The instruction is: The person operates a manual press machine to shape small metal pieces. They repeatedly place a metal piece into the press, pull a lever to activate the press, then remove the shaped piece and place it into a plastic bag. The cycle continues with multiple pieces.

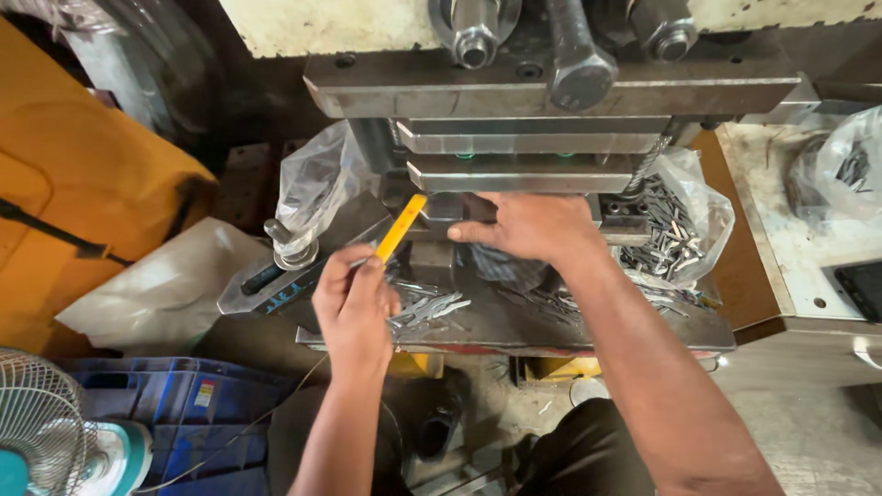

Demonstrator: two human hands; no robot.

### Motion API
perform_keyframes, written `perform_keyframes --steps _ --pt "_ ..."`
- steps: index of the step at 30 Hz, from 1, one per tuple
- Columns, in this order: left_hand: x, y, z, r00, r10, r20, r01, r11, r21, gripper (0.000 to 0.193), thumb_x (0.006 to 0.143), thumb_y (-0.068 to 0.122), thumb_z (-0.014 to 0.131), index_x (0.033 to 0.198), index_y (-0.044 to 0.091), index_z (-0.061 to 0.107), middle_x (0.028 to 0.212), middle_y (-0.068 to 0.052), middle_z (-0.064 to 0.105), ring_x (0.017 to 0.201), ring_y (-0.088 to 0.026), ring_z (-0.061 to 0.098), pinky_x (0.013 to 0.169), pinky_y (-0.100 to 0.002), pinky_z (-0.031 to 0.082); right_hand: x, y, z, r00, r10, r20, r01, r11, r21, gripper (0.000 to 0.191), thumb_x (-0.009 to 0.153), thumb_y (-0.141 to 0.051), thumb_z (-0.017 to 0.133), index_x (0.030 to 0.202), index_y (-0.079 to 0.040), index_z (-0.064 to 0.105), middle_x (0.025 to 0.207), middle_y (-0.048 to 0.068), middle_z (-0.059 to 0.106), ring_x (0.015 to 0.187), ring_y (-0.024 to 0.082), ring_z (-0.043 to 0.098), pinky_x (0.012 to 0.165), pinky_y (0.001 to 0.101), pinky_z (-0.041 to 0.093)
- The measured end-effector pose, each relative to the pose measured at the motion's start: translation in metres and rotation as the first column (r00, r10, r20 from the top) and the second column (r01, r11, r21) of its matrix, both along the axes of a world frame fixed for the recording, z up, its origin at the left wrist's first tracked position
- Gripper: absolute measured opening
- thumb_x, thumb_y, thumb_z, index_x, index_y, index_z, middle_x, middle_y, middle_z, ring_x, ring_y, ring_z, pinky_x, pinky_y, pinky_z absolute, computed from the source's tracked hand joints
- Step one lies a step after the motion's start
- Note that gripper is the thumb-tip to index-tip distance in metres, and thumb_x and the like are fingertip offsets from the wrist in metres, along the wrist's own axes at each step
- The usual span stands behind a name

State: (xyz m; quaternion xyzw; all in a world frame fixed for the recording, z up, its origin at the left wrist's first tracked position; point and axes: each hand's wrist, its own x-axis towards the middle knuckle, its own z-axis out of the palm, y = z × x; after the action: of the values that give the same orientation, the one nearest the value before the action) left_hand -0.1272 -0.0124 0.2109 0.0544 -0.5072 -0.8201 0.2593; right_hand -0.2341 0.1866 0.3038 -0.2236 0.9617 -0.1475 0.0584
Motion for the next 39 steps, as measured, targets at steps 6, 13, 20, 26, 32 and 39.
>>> perform_keyframes --steps 6,13,20,26,32,39 --pt "0.006 0.014 -0.006 0.993 -0.12 0.011 0.119 0.99 0.073 0.009 0.098 0.004 0.059 0.106 0.003 0.063 0.063 0.0 0.049 0.05 -0.007 0.045 0.048 -0.026 0.044 0.006 -0.001 0.002 0.992 -0.126 -0.027 0.125 0.992 -0.024 0.093 0.066 -0.079 0.07 0.145 -0.034 0.052 0.142 0.007 0.061 0.129 0.032 0.058 0.103 0.0478 0.048" --pt "-0.026 0.027 0.005 0.986 -0.147 0.079 0.151 0.988 -0.043 0.011 0.097 0.005 0.061 0.107 0.0 0.065 0.068 0.001 0.052 0.05 -0.006 0.045 0.045 -0.025 0.043 0.009 0.0 0.001 0.982 -0.154 -0.109 0.146 0.986 -0.077 0.1 0.06 -0.078 0.078 0.142 -0.027 0.053 0.143 0.01 0.058 0.129 0.034 0.054 0.1 0.0497 0.046" --pt "-0.041 0.02 0.023 0.953 -0.167 0.251 0.192 0.978 -0.077 0.011 0.093 0.006 0.061 0.103 0.002 0.065 0.064 0.002 0.051 0.046 -0.006 0.041 0.038 -0.027 0.039 0.009 -0.001 0.006 0.987 -0.151 -0.058 0.147 0.987 -0.066 0.095 0.061 -0.075 0.079 0.141 -0.031 0.055 0.142 0.007 0.059 0.129 0.032 0.055 0.101 0.049 0.046" --pt "-0.056 -0.01 0.052 0.902 -0.303 0.309 0.319 0.948 -0.001 0.009 0.09 0.003 0.061 0.098 0.004 0.064 0.06 0.004 0.047 0.043 -0.006 0.036 0.038 -0.028 0.036 0.01 0.0 0.005 0.987 -0.106 -0.122 0.096 0.992 -0.087 0.091 0.064 -0.073 0.079 0.14 -0.029 0.056 0.138 0.007 0.061 0.126 0.033 0.056 0.099 0.0499 0.046" --pt "-0.064 -0.01 0.043 0.892 -0.313 0.326 0.335 0.942 -0.011 0.008 0.091 0.003 0.063 0.098 0.004 0.064 0.059 0.003 0.044 0.042 -0.006 0.037 0.039 -0.028 0.035 0.008 0.001 0.001 0.985 -0.131 -0.108 0.123 0.989 -0.083 0.095 0.063 -0.076 0.077 0.142 -0.028 0.055 0.137 0.008 0.061 0.127 0.033 0.056 0.1 0.05 0.046" --pt "-0.042 0.019 -0.015 0.989 -0.136 -0.052 0.09 0.852 -0.516 0.009 0.101 0.003 0.065 0.11 0.001 0.063 0.085 0.002 0.061 0.073 0.0 0.05 0.061 -0.019 0.04 0.005 0.001 -0.002 0.976 -0.108 -0.188 0.092 0.991 -0.093 0.096 0.063 -0.078 0.076 0.141 -0.025 0.055 0.14 0.012 0.058 0.127 0.036 0.055 0.1 0.0497 0.044"
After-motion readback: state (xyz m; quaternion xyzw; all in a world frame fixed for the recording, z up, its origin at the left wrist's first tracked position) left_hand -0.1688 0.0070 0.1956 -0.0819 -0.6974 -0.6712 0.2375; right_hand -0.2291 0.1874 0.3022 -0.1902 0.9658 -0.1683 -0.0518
